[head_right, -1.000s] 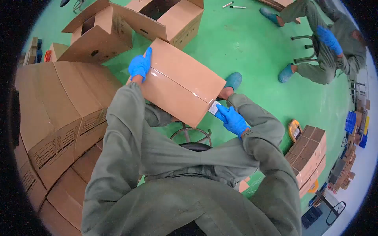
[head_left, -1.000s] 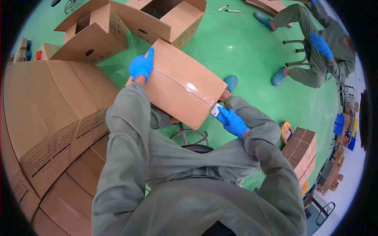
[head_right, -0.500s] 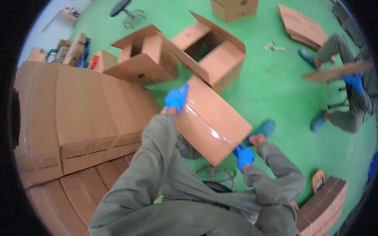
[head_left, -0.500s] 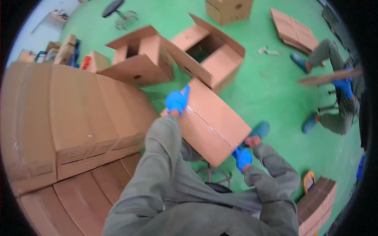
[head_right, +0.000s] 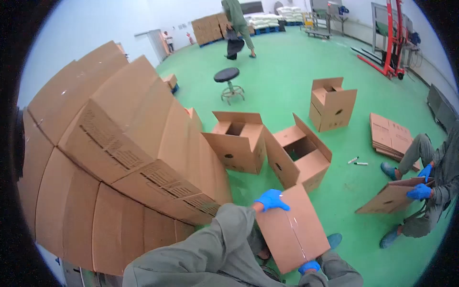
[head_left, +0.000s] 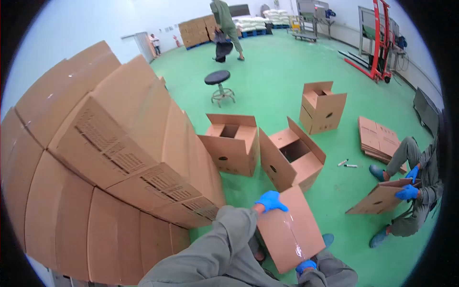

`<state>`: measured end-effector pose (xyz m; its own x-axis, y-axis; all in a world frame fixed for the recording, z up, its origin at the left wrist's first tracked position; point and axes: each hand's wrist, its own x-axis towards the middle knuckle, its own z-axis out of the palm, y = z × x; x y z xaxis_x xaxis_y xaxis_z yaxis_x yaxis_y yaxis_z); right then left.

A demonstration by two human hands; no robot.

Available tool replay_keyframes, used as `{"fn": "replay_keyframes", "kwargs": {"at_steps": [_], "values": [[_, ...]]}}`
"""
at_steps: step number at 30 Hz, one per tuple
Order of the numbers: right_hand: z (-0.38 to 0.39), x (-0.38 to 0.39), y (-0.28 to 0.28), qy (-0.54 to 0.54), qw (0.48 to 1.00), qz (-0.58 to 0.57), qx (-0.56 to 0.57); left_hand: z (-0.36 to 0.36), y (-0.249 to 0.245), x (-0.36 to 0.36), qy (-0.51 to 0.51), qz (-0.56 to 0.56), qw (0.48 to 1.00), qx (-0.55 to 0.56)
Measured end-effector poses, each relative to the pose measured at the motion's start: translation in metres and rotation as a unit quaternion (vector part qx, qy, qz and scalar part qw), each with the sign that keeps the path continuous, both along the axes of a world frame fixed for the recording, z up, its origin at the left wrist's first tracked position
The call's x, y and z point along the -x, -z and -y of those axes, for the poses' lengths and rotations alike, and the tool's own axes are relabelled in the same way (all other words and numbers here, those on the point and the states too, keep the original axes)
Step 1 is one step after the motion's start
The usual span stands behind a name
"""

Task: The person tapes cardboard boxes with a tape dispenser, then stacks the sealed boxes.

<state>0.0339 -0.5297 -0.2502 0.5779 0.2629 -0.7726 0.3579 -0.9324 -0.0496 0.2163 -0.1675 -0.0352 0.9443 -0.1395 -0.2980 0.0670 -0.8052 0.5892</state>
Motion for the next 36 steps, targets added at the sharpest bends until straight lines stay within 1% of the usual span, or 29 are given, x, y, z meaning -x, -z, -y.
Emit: {"fn": "replay_keyframes", "kwargs": {"at_steps": [2,3,5,7,9,11,12,13,14,15,16,17,18,19,21,23,24,25,26,27,28,29,30,31,32,33,34,35,36], "values": [[0.0,0.0,-0.004,0.006,0.998,0.028,-0.055,0.026,-0.038,0.017,0.008,0.033,0.998,-0.044],[-0.003,-0.005,-0.004,0.0,0.995,0.048,-0.086,0.039,-0.056,0.03,0.006,0.042,0.998,-0.049],[-0.007,-0.012,-0.005,-0.017,0.982,0.102,-0.161,0.072,-0.095,0.059,-0.034,0.186,0.973,-0.135],[-0.015,-0.022,-0.008,-0.046,0.956,0.167,-0.238,0.094,-0.166,0.103,0.004,0.246,0.957,-0.154],[-0.023,-0.032,-0.011,-0.074,0.924,0.226,-0.3,0.102,-0.243,0.16,0.12,0.323,0.931,-0.122],[-0.029,-0.041,-0.01,-0.103,0.893,0.273,-0.342,0.086,-0.323,0.177,0.219,0.442,0.868,-0.057],[-0.034,-0.045,-0.009,-0.116,0.879,0.293,-0.358,0.073,-0.355,0.17,0.14,0.494,0.848,-0.134],[-0.033,-0.044,-0.015,-0.065,0.906,0.231,-0.349,0.066,-0.383,0.162,0.06,0.54,0.813,-0.209],[-0.033,-0.041,-0.021,-0.031,0.921,0.194,-0.337,0.05,-0.391,0.142,0.015,0.409,0.907,-0.1],[-0.031,-0.038,-0.028,0.001,0.932,0.164,-0.324,0.031,-0.386,0.122,-0.029,0.266,0.964,0.013],[-0.031,-0.035,-0.033,0.024,0.935,0.153,-0.32,0.024,-0.383,0.116,-0.026,0.277,0.96,0.009],[-0.03,-0.035,-0.04,0.049,0.935,0.144,-0.319,0.018,-0.38,0.113,-0.008,0.191,0.978,0.078],[-0.028,-0.033,-0.046,0.07,0.936,0.136,-0.318,0.014,-0.384,0.114,0.008,0.103,0.984,0.146],[-0.028,-0.034,-0.051,0.092,0.934,0.129,-0.32,0.014,-0.391,0.118,0.002,0.115,0.983,0.143],[-0.028,-0.036,-0.063,0.134,0.929,0.124,-0.322,0.015,-0.399,0.128,0.058,0.167,0.971,0.162],[-0.032,-0.031,-0.087,0.174,0.924,0.119,-0.32,0.019,-0.455,0.165,-0.008,0.277,0.96,0.031],[-0.035,-0.028,-0.102,0.193,0.922,0.115,-0.316,0.009,-0.478,0.175,-0.032,0.299,0.951,0.078],[-0.036,-0.025,-0.12,0.212,0.921,0.112,-0.306,-0.001,-0.5,0.186,-0.056,0.321,0.937,0.124],[-0.036,-0.019,-0.137,0.234,0.921,0.104,-0.294,-0.002,-0.523,0.206,-0.062,0.371,0.903,0.208],[-0.037,-0.015,-0.152,0.25,0.921,0.096,-0.285,-0.024,-0.543,0.21,-0.076,0.427,0.886,0.162],[-0.038,-0.013,-0.16,0.255,0.922,0.088,-0.279,-0.041,-0.556,0.214,-0.065,0.471,0.846,0.241],[-0.031,-0.016,-0.135,0.22,0.921,0.088,-0.308,-0.067,-0.57,0.214,-0.097,0.519,0.808,0.259],[-0.022,-0.024,-0.096,0.212,0.923,0.083,-0.31,-0.084,-0.582,0.218,-0.116,0.557,0.774,0.278],[-0.015,-0.033,-0.053,0.167,0.921,0.076,-0.343,-0.101,-0.591,0.223,-0.11,0.588,0.74,0.307],[-0.013,-0.037,-0.033,0.123,0.916,0.07,-0.374,-0.123,-0.601,0.227,-0.138,0.628,0.709,0.289],[-0.012,-0.035,-0.053,0.02,0.949,0.076,-0.305,-0.148,-0.609,0.231,-0.139,0.642,0.687,0.311],[-0.009,-0.031,-0.056,0.019,0.949,0.076,-0.305,-0.169,-0.612,0.236,-0.139,0.655,0.663,0.334],[-0.009,-0.029,-0.059,0.05,0.953,0.07,-0.29,-0.186,-0.611,0.242,-0.139,0.656,0.663,0.334],[-0.01,-0.03,-0.061,0.081,0.956,0.065,-0.275,-0.201,-0.611,0.249,-0.146,0.686,0.627,0.339]]}}
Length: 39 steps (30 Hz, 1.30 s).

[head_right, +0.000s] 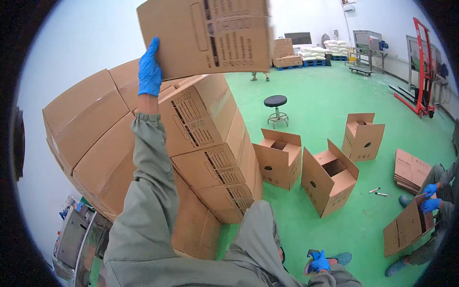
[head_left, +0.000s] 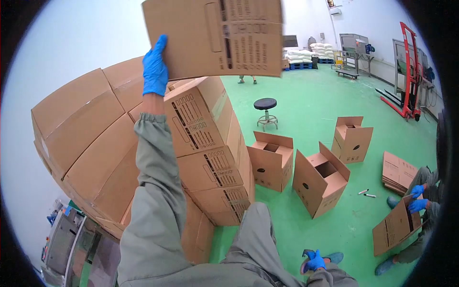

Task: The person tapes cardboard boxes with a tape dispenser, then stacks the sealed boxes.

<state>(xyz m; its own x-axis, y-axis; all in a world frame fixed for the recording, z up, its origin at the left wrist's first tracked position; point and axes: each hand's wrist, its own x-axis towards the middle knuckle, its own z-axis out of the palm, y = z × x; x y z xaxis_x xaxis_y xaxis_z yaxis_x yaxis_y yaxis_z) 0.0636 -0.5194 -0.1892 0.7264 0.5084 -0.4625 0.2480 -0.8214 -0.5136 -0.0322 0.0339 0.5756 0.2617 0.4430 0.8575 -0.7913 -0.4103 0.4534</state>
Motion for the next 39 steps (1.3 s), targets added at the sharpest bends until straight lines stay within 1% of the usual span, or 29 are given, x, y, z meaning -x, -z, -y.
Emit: {"fn": "replay_keyframes", "kwargs": {"at_steps": [1,3,5,6,7,8,10,11,12,13,14,15,16,17,19,21,22,24,25,27,29,30,31,32,34,35,37,38,39], "values": [[0.0,0.001,-0.001,-0.003,1.0,0.001,0.0,-0.017,0.001,0.007,-0.017,0.042,0.999,0.015],[-0.002,0.003,0.0,0.054,0.997,-0.035,-0.036,-0.054,0.008,0.025,-0.036,0.043,0.998,0.022],[-0.004,0.002,0.007,0.049,0.997,-0.032,-0.041,-0.088,0.021,0.043,-0.054,0.041,0.997,0.031],[-0.003,-0.001,0.018,0.048,0.997,-0.03,-0.046,-0.103,0.029,0.053,-0.073,0.015,0.996,0.056],[-0.001,-0.008,0.043,0.046,0.997,-0.029,-0.045,-0.118,0.034,0.059,-0.091,-0.01,0.992,0.082],[0.002,-0.016,0.075,0.037,0.999,-0.023,-0.009,-0.134,0.04,0.062,-0.093,-0.008,0.992,0.083],[-0.004,-0.014,0.06,0.023,0.999,-0.018,0.032,-0.169,0.054,0.068,-0.089,0.025,0.989,0.115],[-0.012,0.0,0.017,0.031,0.998,-0.023,0.04,-0.186,0.058,0.074,-0.092,0.024,0.988,0.12],[-0.018,0.012,-0.021,0.039,0.998,-0.028,0.049,-0.19,0.058,0.079,-0.245,-0.01,0.965,0.093],[-0.013,0.011,-0.007,0.039,0.997,-0.03,0.055,-0.194,0.062,0.08,-0.39,-0.046,0.917,0.063],[-0.009,0.005,0.018,0.01,0.999,-0.014,0.037,-0.195,0.066,0.072,-0.608,0.056,0.792,0.003],[-0.01,0.001,0.019,-0.016,1.0,0.004,0.016,-0.157,0.061,0.059,-0.777,0.155,0.607,-0.058],[-0.009,0.002,0.016,-0.012,1.0,0.004,0.02,-0.108,0.054,0.055,-0.702,0.148,0.682,-0.138],[-0.01,0.005,0.004,-0.033,0.999,0.022,0.021,-0.061,0.046,0.05,-0.617,0.136,0.745,-0.214],[-0.017,0.01,-0.022,-0.061,0.997,0.034,0.032,-0.013,0.034,0.03,-0.561,0.0,0.766,-0.314],[-0.018,0.014,-0.033,0.004,0.999,-0.012,0.045,-0.011,0.039,-0.016,-0.658,0.021,0.662,-0.358],[-0.016,0.013,-0.025,0.001,0.999,-0.017,0.052,-0.009,0.04,-0.029,-0.659,0.012,0.662,-0.356],[-0.011,0.007,0.004,0.076,0.994,-0.054,0.055,-0.004,0.035,-0.052,-0.703,-0.096,0.64,-0.295],[-0.009,0.008,0.004,0.077,0.995,-0.044,0.041,-0.019,0.032,-0.064,-0.7,-0.096,0.643,-0.297],[-0.007,0.005,0.005,0.084,0.995,-0.045,0.034,-0.061,0.033,-0.084,-0.739,-0.042,0.597,-0.309],[-0.002,0.007,0.008,0.086,0.995,-0.047,0.029,-0.072,0.038,-0.089,-0.735,-0.041,0.61,-0.295],[0.001,0.006,0.01,0.1,0.994,-0.024,0.021,-0.078,0.04,-0.089,-0.733,-0.041,0.62,-0.277],[0.001,0.008,0.011,0.114,0.993,-0.002,0.013,-0.085,0.04,-0.089,-0.754,-0.04,0.599,-0.266],[0.002,0.008,0.012,0.116,0.993,-0.006,0.01,-0.092,0.039,-0.088,-0.752,-0.04,0.599,-0.271],[0.0,0.011,-0.008,0.159,0.985,-0.03,0.057,-0.091,0.045,-0.08,-0.733,-0.027,0.626,-0.265],[0.0,0.012,-0.008,0.155,0.984,-0.016,0.083,-0.091,0.048,-0.078,-0.75,-0.016,0.6,-0.277],[0.009,0.005,0.02,0.003,0.999,-0.014,-0.037,-0.062,0.056,-0.077,-0.754,-0.001,0.595,-0.278],[0.01,0.01,0.023,0.006,0.999,-0.02,-0.046,-0.046,0.058,-0.077,-0.749,0.007,0.577,-0.326],[0.0,0.01,0.011,0.022,0.998,-0.034,-0.04,-0.022,0.065,-0.082,-0.736,0.012,0.564,-0.374]]}}
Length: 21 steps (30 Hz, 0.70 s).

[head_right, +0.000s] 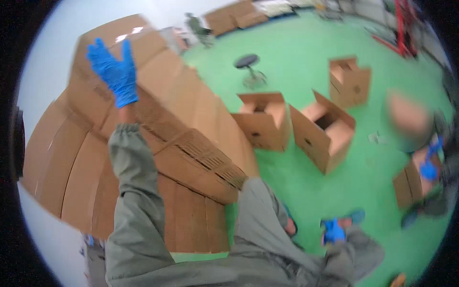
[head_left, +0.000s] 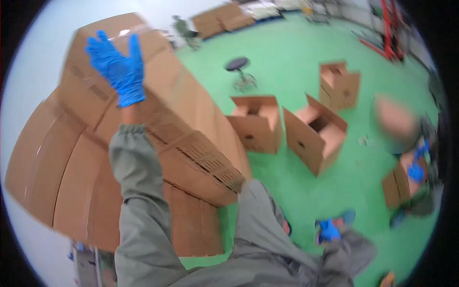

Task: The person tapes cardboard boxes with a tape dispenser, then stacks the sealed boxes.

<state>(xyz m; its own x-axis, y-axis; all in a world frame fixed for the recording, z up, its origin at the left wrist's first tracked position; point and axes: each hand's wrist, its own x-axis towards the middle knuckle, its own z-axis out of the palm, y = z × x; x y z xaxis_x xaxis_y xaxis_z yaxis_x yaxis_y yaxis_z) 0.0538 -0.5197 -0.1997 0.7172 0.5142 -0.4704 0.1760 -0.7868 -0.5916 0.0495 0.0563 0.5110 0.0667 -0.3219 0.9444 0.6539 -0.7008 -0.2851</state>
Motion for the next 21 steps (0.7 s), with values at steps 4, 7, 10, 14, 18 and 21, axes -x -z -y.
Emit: {"fn": "replay_keyframes", "kwargs": {"at_steps": [4,7,10,14,18,21], "values": [[-0.021,0.0,-0.043,0.119,0.99,-0.066,0.036,0.108,0.08,-0.075,0.49,-0.206,0.819,0.217],[-0.027,-0.007,-0.071,0.189,0.98,-0.06,0.031,0.141,0.181,-0.175,0.504,-0.335,0.697,0.385],[-0.021,-0.019,-0.099,0.24,0.969,-0.022,-0.049,0.201,0.296,-0.232,0.379,-0.52,0.616,0.453],[0.001,-0.041,-0.129,0.342,0.935,0.059,-0.067,0.25,0.46,-0.287,0.315,-0.672,0.655,0.141],[0.024,-0.062,-0.163,0.463,0.867,0.066,-0.172,0.273,0.536,-0.332,0.346,-0.644,0.681,0.043],[0.039,-0.086,-0.144,0.461,0.763,0.17,-0.419,0.286,0.528,-0.322,0.237,-0.766,0.594,0.065]]}}
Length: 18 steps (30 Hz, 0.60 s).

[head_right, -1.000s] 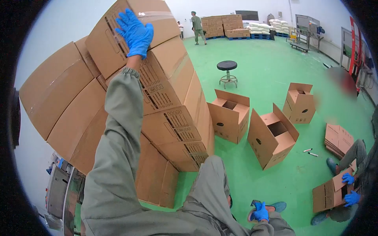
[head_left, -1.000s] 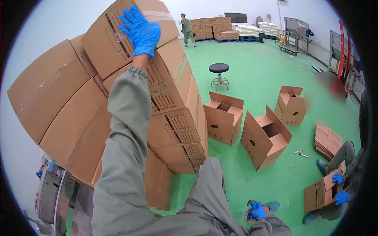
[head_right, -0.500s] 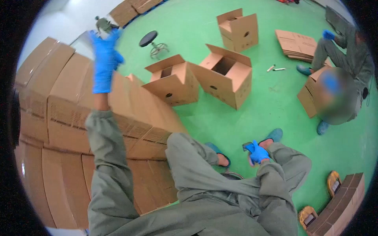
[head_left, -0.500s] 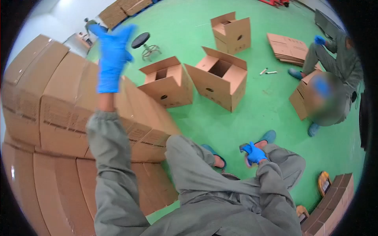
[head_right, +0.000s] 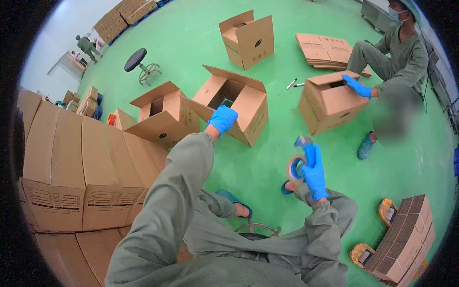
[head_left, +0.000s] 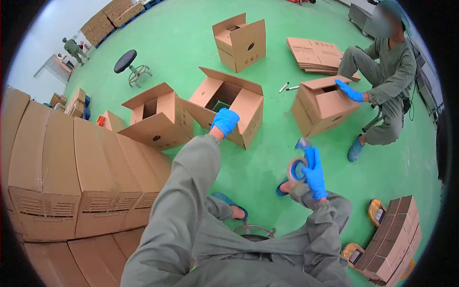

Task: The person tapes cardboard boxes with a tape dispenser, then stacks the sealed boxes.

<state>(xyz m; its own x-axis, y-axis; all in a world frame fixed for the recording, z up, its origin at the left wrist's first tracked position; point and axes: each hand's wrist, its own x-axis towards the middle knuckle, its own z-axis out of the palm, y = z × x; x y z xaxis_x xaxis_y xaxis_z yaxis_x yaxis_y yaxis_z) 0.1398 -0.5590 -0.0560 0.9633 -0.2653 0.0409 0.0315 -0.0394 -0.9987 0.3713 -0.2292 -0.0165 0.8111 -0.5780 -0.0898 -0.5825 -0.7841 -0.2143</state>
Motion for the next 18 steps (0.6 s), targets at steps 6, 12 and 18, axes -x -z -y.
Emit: {"fn": "replay_keyframes", "kwargs": {"at_steps": [6,12,18], "values": [[-0.022,-0.033,-0.063,0.046,0.991,0.097,-0.08,-0.006,-0.005,0.143,0.149,-0.079,0.983,0.072],[-0.065,-0.044,-0.132,0.068,0.987,0.107,0.101,0.012,0.0,0.286,0.222,-0.219,0.921,0.235],[-0.091,-0.054,-0.089,0.015,0.915,0.014,0.403,0.029,0.018,0.328,0.212,-0.212,0.908,0.293]]}}
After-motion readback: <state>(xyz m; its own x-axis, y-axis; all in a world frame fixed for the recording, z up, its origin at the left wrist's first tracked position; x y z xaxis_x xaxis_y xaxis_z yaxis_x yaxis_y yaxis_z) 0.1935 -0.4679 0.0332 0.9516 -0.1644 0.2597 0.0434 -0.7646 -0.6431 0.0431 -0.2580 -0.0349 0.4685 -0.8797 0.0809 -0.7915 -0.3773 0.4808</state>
